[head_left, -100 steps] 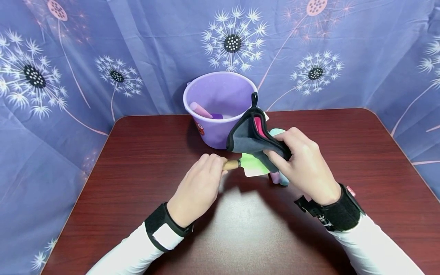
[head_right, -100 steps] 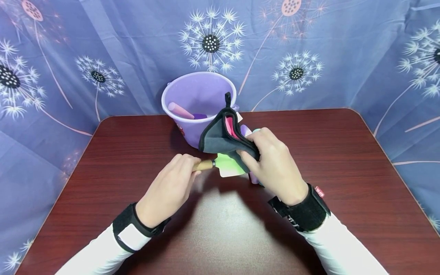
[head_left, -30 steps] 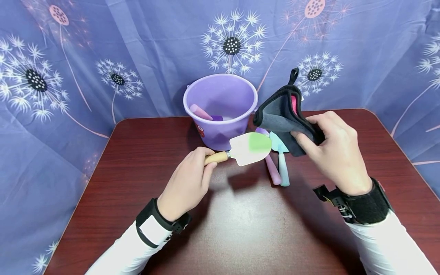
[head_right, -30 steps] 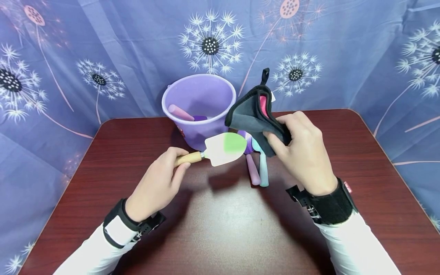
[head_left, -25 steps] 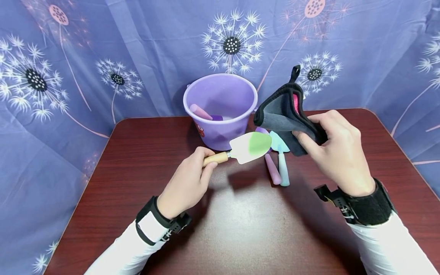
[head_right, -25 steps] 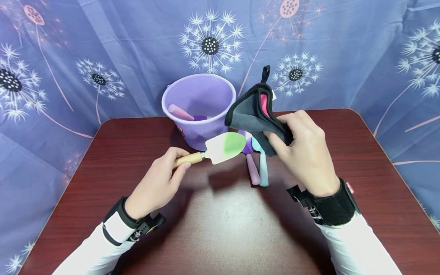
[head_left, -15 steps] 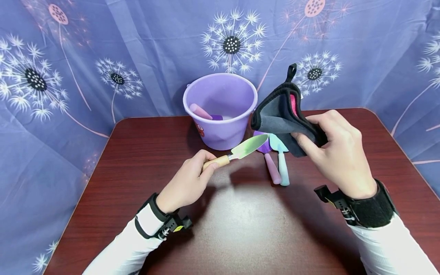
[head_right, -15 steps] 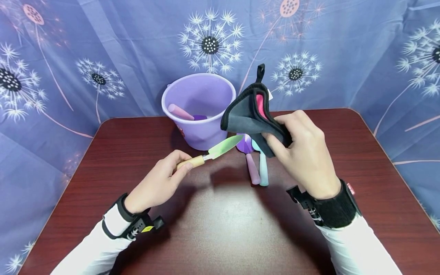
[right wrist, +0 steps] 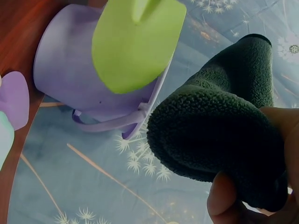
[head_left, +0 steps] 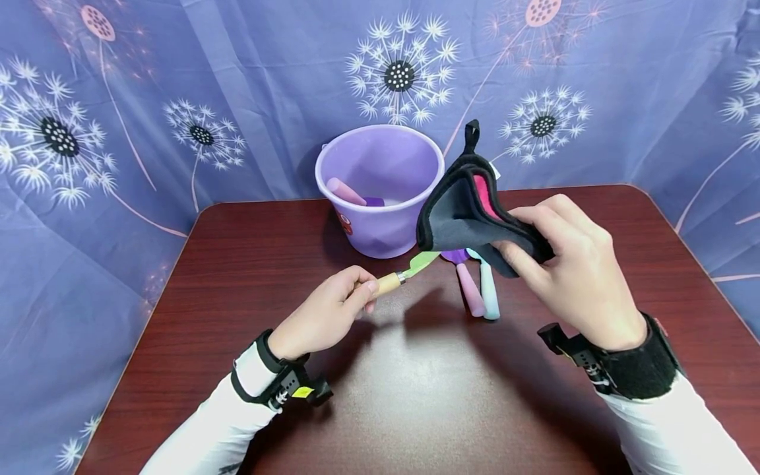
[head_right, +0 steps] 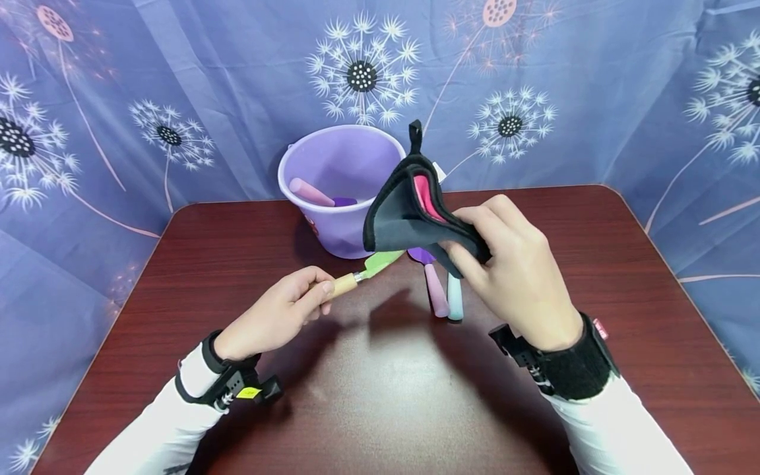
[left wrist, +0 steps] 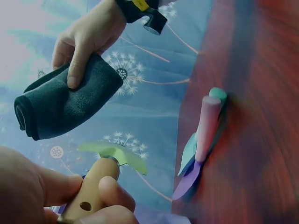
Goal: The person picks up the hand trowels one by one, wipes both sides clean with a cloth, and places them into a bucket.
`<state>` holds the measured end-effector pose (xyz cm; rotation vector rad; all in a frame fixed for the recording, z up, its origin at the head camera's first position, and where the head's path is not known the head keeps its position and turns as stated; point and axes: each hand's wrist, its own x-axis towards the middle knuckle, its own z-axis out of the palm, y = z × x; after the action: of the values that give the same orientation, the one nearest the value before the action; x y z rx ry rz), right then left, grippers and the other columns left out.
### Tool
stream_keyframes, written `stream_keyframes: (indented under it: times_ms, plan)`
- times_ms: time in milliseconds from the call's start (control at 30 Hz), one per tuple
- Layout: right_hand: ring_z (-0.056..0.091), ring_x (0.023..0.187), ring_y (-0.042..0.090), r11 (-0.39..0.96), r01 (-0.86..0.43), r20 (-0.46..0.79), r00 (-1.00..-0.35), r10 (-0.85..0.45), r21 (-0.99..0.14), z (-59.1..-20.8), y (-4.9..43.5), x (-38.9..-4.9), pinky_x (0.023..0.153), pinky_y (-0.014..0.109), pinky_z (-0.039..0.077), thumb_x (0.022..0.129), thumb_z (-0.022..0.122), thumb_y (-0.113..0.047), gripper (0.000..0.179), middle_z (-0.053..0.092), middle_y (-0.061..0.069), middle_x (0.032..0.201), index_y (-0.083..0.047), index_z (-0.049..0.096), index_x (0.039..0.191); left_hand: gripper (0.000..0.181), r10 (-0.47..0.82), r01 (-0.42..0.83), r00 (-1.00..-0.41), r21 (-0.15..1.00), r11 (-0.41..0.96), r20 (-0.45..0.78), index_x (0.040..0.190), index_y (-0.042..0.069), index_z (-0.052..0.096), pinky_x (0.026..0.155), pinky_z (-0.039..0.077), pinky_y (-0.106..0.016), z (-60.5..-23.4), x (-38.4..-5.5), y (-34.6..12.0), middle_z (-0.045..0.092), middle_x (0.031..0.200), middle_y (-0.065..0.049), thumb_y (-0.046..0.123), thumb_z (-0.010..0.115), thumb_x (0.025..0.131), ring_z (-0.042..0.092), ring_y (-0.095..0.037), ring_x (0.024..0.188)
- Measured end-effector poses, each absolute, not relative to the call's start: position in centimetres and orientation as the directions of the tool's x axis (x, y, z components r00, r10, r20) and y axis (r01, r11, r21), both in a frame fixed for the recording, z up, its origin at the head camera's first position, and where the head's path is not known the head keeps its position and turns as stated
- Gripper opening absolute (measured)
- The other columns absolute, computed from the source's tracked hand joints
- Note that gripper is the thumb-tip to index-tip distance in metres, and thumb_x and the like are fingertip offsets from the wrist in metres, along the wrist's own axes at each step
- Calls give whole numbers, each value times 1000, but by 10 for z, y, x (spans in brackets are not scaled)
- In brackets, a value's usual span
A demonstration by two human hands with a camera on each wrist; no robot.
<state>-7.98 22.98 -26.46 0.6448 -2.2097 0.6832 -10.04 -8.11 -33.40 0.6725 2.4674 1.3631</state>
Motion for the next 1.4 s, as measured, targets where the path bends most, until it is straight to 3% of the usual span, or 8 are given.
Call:
stream_keyframes:
  times_ms: [233, 333, 633, 933, 1167, 1400]
  plan:
    - [46, 76, 9, 700, -678, 757, -573, -314, -223, -267, 219, -76, 65, 21, 37, 82, 75, -7, 23, 57, 6, 89, -2, 71, 104, 28, 552, 158, -832, 927, 340, -61, 95, 7, 55, 55, 34, -23, -334, -99, -80, 56, 79, -6, 26, 42, 109, 42, -15, 60]
    - [48, 76, 9, 682, -704, 749, -557, -358, -197, -272, 214, -77, 63, 23, 40, 83, 74, -10, 24, 57, 5, 90, -3, 70, 105, 29, 574, 96, -814, 952, 291, -93, 97, 4, 55, 53, 32, -21, -334, -98, -80, 56, 80, -13, 26, 41, 109, 41, -15, 60]
    - [55, 87, 14, 614, -769, 718, -528, -454, -177, -287, 200, -75, 73, 31, 47, 83, 73, -11, 28, 59, 6, 100, -3, 69, 110, 36, 628, 52, -767, 964, 262, -130, 97, 1, 53, 54, 35, -22, -330, -94, -78, 54, 78, -13, 32, 38, 109, 42, -16, 61]
    - [53, 82, 14, 658, -730, 731, -550, -405, -184, -295, 203, -81, 69, 31, 47, 85, 70, -13, 26, 58, 6, 96, -3, 69, 109, 32, 668, 73, -736, 967, 244, -113, 98, 1, 52, 54, 34, -22, -328, -92, -78, 50, 77, -8, 26, 35, 110, 41, -17, 62]
    - [49, 75, 10, 703, -677, 748, -578, -327, -215, -298, 211, -88, 62, 26, 42, 86, 72, -13, 29, 56, 6, 94, -2, 68, 113, 35, 652, 96, -749, 953, 288, -122, 97, 5, 53, 53, 33, -21, -326, -91, -79, 52, 80, -9, 33, 36, 110, 43, -16, 62]
    - [50, 78, 10, 731, -608, 743, -634, -214, -308, -301, 219, -93, 69, 23, 39, 86, 72, -11, 25, 58, 5, 94, -3, 70, 109, 35, 641, 98, -758, 950, 296, -122, 98, 7, 53, 54, 33, -21, -323, -90, -80, 52, 82, -9, 35, 37, 109, 42, -15, 61]
